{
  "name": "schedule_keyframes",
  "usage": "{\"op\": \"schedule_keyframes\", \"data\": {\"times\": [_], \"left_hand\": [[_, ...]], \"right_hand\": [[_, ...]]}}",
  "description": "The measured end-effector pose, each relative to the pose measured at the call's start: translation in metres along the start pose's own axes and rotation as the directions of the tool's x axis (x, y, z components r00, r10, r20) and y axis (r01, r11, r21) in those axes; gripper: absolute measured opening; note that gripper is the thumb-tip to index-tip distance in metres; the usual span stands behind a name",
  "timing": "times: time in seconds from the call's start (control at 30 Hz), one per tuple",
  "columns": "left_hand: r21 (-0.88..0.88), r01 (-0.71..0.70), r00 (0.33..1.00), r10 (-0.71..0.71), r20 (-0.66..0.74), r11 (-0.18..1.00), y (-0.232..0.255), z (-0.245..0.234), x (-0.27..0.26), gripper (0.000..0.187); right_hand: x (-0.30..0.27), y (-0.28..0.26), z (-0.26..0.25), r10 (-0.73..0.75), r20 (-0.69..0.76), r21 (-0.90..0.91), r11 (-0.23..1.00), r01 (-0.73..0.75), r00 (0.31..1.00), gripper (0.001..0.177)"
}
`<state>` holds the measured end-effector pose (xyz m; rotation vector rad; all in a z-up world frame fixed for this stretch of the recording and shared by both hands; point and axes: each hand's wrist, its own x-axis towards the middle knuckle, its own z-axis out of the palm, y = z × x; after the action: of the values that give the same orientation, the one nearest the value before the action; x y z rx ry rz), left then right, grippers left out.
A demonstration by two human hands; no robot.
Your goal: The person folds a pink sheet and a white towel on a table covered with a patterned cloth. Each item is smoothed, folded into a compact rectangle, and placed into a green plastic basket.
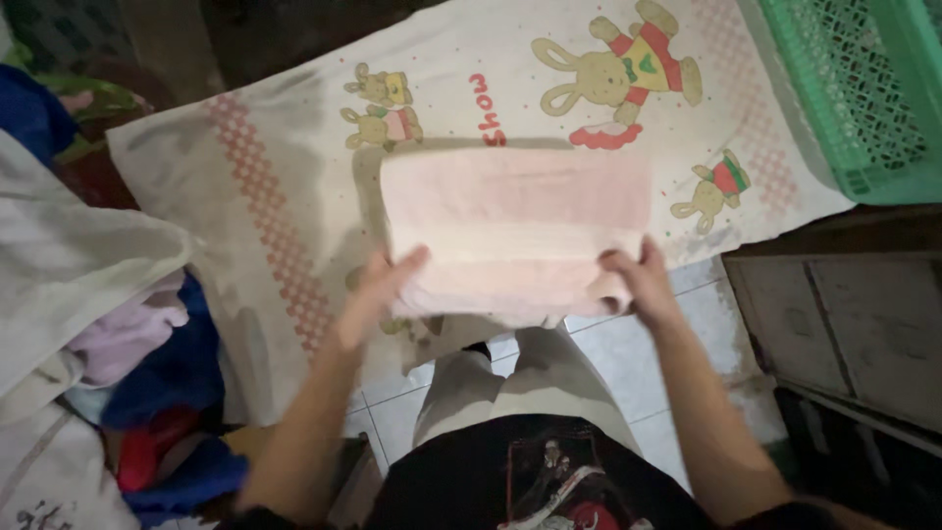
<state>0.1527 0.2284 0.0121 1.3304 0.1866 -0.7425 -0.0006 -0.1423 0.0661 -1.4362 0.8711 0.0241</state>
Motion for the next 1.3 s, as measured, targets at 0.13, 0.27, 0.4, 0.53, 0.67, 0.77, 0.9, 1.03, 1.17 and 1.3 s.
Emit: {"op": "schedule_keyframes", "data": {"times": [0.13,0.27,0.4,0.53,0.67,0.77,0.9,1.03,1.17,1.3], "left_hand": [[0.188,0.116,0.992,-0.106,-0.063,0.975,-0.040,0.039,-0.041,0.055],[-0.176,-0.117,0.992,0.108,-0.062,0.977,-0.053,0.065,-0.046,0.065],[-0.078,-0.187,0.981,0.190,0.036,0.979,-0.054,0.060,-0.057,0.065],[0.081,0.032,0.977,-0.014,-0.214,0.996,-0.032,0.073,-0.070,0.066],[-0.098,-0.015,0.986,-0.001,-0.164,0.995,-0.015,0.154,-0.104,0.073],[0.028,-0.095,0.987,0.097,-0.127,0.995,-0.008,0.249,-0.117,0.071],[-0.004,-0.227,0.974,0.227,-0.001,0.974,0.000,0.383,-0.097,0.074],[-0.093,-0.217,0.961,0.229,0.153,0.972,0.022,0.492,-0.057,0.063],[-0.095,-0.292,0.916,0.307,0.259,0.952,0.060,0.589,-0.008,0.067],[-0.184,-0.366,0.823,0.410,0.393,0.912,0.093,0.658,0.042,0.060]], "right_hand": [[0.029,0.002,-0.029,0.095,0.039,-0.173,0.981,-0.087,0.995,0.047],[0.065,0.037,-0.037,-0.014,0.188,-0.277,0.959,0.067,0.982,0.063],[0.081,0.054,-0.054,0.146,0.270,-0.299,0.952,-0.061,0.952,0.109],[0.057,0.041,-0.075,0.061,0.482,-0.092,0.996,-0.019,0.874,0.084],[0.011,0.007,-0.159,0.009,0.419,0.088,0.995,-0.051,0.908,0.077],[-0.014,-0.028,-0.250,-0.025,0.287,0.071,0.997,0.005,0.958,0.072],[-0.030,-0.092,-0.366,-0.146,0.096,0.132,0.982,0.133,0.985,0.072],[-0.026,-0.179,-0.461,-0.130,-0.163,-0.116,0.987,0.112,0.978,0.067],[-0.010,-0.265,-0.526,-0.324,-0.208,-0.216,0.935,0.280,0.923,0.067],[0.008,-0.320,-0.573,-0.385,-0.265,-0.330,0.898,0.292,0.884,0.072]]}}
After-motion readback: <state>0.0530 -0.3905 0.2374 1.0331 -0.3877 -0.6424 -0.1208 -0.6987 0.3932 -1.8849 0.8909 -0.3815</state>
